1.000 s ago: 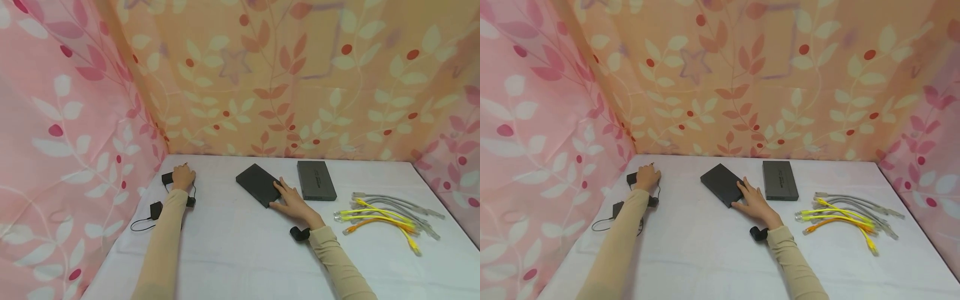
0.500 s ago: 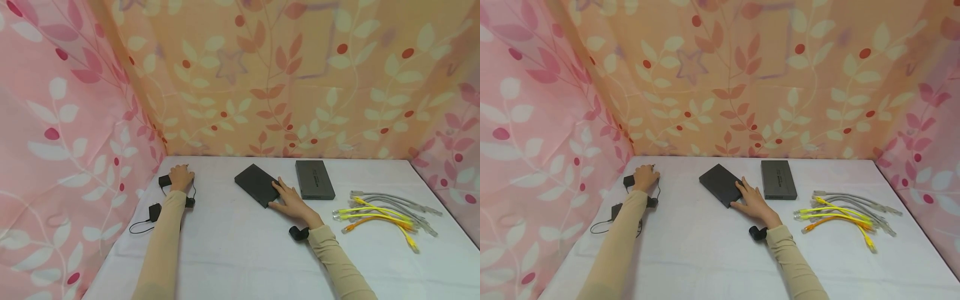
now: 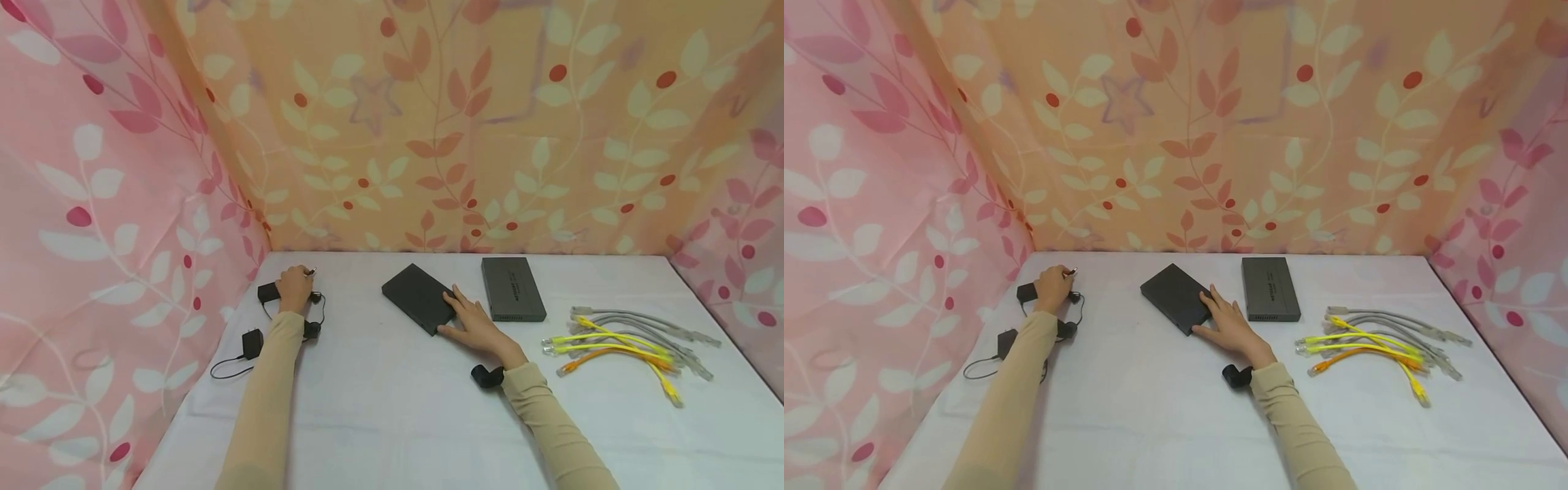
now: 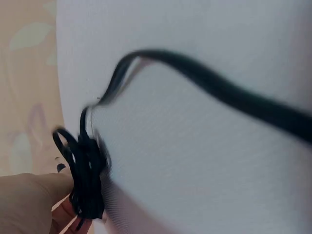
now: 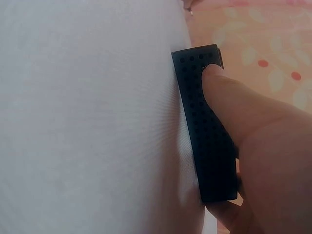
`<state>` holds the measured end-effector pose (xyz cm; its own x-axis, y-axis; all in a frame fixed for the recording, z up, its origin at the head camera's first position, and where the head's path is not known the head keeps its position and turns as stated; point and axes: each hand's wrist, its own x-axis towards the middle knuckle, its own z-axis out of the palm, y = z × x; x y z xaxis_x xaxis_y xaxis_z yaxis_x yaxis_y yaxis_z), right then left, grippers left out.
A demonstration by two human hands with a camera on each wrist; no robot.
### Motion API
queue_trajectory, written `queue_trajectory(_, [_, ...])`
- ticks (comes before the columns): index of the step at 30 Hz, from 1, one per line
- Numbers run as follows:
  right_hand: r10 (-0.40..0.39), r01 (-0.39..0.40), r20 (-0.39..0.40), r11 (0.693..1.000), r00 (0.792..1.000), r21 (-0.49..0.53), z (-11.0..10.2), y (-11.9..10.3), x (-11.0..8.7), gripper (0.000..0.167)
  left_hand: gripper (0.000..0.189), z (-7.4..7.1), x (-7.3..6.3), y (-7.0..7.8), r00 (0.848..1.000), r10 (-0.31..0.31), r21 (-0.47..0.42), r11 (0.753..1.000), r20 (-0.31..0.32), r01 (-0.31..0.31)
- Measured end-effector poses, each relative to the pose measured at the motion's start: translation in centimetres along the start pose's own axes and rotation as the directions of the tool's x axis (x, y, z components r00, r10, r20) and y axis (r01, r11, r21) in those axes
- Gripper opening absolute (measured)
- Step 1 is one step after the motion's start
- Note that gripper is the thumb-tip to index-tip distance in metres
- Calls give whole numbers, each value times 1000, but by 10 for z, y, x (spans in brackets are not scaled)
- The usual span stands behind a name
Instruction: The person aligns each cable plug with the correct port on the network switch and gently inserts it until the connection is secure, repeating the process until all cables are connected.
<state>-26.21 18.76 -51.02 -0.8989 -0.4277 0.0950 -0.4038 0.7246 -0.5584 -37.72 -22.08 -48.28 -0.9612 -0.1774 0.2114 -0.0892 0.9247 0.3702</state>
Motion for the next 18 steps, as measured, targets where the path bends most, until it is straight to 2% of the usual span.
queue_trajectory(3, [-1, 1, 0, 1000, 1000, 3, -1, 0, 1, 82, 21, -1, -1, 3, 998, 29, -43, 999, -47, -31])
queue_trajectory(7, [1, -1, 1, 1000, 1000, 3, -2, 0, 1, 82, 22, 0, -3, 7, 997, 54, -142, 988, -59, -62])
queue_trajectory(11, [0, 0, -2, 1000, 1000, 9, -3, 0, 1, 81, 22, 0, -6, 14, 997, 71, -216, 973, -43, -78])
queue_trajectory(18, [4, -4, 4, 1000, 1000, 16, -1, -1, -1, 81, 24, 3, -17, 26, 995, 101, -271, 957, -9, -100])
